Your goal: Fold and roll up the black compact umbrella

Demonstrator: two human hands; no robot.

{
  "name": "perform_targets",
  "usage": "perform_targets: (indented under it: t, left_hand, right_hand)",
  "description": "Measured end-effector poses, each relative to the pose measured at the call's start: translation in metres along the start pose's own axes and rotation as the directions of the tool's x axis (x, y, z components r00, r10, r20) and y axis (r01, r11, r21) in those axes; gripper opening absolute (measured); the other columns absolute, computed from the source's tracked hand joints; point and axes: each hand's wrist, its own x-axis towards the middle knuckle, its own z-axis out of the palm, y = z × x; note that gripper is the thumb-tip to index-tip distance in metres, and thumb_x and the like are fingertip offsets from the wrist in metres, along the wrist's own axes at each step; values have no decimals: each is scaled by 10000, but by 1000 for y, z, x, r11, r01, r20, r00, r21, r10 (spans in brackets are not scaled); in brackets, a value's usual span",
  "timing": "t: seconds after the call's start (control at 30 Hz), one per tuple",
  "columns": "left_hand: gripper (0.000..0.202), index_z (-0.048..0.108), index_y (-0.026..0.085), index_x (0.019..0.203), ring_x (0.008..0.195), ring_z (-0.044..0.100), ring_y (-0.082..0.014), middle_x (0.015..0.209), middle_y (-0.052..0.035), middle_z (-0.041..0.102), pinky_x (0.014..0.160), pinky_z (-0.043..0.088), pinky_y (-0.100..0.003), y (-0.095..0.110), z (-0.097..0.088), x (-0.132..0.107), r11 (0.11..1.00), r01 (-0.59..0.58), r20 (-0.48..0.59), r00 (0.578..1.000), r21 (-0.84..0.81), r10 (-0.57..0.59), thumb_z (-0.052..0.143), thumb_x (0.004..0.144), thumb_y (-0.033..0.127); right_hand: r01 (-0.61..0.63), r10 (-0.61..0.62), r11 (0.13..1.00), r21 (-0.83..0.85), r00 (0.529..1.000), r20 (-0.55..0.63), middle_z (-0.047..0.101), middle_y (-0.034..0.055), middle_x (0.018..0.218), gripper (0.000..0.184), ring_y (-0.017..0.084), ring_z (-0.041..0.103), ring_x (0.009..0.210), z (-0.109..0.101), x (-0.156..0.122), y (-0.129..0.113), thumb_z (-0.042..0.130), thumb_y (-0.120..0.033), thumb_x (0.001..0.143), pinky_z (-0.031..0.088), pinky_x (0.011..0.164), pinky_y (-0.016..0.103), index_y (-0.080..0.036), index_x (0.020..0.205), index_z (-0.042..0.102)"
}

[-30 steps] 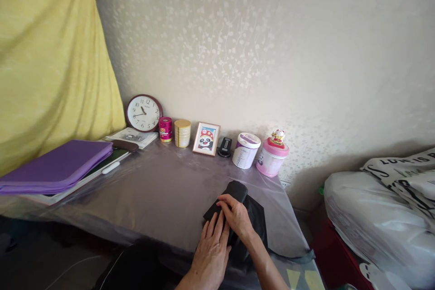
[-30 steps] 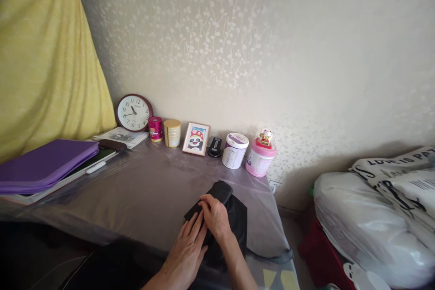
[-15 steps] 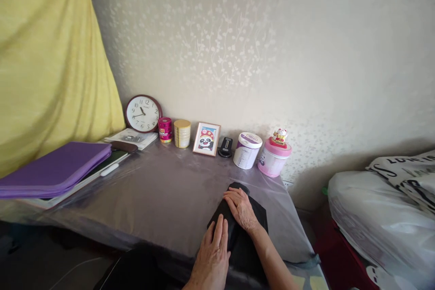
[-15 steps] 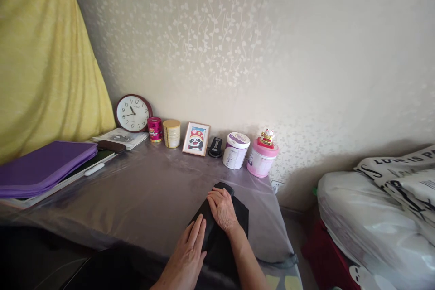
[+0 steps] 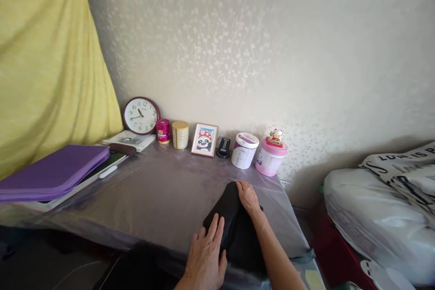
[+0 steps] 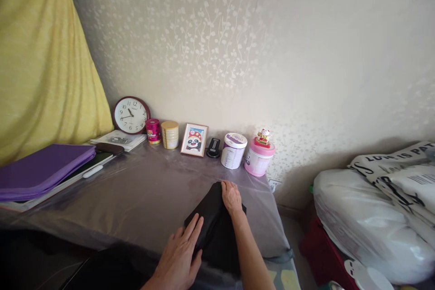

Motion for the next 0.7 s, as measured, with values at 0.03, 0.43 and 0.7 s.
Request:
perform_targets:
  t: [0.03, 0.43, 0.7]
  left_hand:
    - [700, 133, 213, 1421, 1151, 477, -266, 1497, -19, 138, 948, 387, -437, 0, 0, -1, 1000, -3, -3, 1000, -9, 3, 368, 762, 188]
    - [804, 47, 241, 1428, 1029, 596, -203, 1497, -80, 160, 849, 467, -311, -14, -5, -4, 992, -59, 13, 998, -112, 61, 432, 729, 143]
    - [810, 52, 245, 1427, 939, 628, -174, 1491, -91, 184, 785, 476, -269, -12, -1, -4, 996, -39, -9, 999, -77, 39, 412, 720, 84]
  right_hand:
    - [-37, 37, 999, -4, 999, -30, 658, 111, 1050, 349, 219, 581, 1018, -5, -6, 6, 321, -291, 896, 393, 917, 344, -169, 1025, 622]
    - [-505, 513, 819, 271, 857, 47, 671, 57, 734, 333, 213, 650, 685, -53, -104, 45, 404, -457, 783, 481, 560, 283, -216, 851, 623]
    - [-483, 486, 798, 360, 870, 89, 632, 30, 628, 468, 197, 598, 541, -56, -113, 20, 453, -559, 730, 441, 432, 271, -173, 903, 652]
